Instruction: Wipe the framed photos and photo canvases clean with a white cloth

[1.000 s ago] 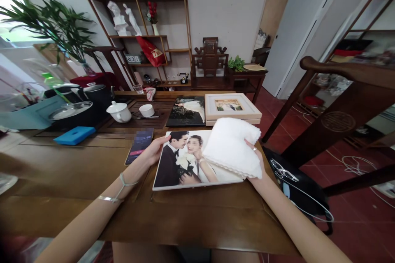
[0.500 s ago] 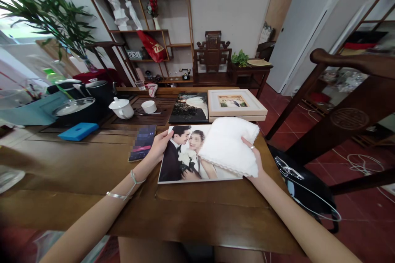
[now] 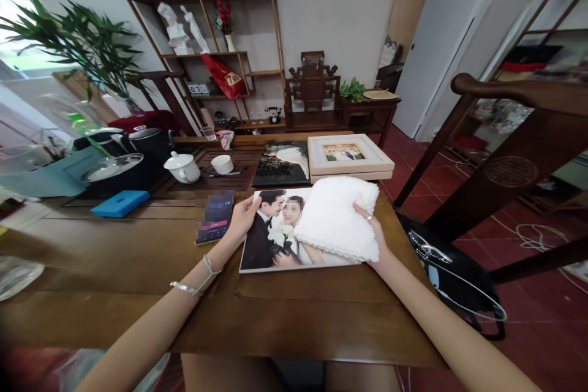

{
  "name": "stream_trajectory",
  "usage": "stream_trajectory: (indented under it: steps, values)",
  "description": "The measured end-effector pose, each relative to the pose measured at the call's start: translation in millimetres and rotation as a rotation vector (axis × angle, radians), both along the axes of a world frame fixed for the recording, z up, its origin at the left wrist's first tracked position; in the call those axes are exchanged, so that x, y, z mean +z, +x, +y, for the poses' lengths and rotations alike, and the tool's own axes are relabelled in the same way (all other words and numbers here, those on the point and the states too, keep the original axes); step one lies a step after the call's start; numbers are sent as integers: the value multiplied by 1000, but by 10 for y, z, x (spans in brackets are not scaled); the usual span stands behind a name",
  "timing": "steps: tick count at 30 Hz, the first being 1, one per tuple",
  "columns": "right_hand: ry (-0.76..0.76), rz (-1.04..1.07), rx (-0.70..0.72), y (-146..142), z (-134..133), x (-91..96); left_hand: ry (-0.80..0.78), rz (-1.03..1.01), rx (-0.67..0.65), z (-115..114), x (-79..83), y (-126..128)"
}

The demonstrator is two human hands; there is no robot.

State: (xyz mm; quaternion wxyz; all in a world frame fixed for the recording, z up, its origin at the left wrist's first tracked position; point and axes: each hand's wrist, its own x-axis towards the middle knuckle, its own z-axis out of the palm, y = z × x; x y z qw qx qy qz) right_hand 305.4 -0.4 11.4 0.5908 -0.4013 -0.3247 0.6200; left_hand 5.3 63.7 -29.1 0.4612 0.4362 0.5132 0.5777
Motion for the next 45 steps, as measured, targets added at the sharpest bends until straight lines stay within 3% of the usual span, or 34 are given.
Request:
stream_trajectory:
  steps: [3, 8, 16, 25, 32, 38, 45]
  values:
    - [-130, 158, -3, -20, 5, -52, 52, 56, -1, 24, -7, -19]
    - [-135, 224, -33, -12, 26, -127, 57, 235, -13, 71, -47, -63]
    - [-120, 274, -88, -12, 174, -153, 0, 337, -25, 63, 0, -68]
    - [-103, 298, -44, -53, 274, -61, 31, 374, -211, -57, 142, -26]
    - [-129, 285, -70, -34, 282, -2, 121, 619, -146, -119, 164, 14]
    - [-105, 284, -40, -57, 266, 61, 265, 877, 56, -136, 90, 41]
    - [-71, 259, -17, -65, 252, 37, 350, 907, -42, -191, -14, 24]
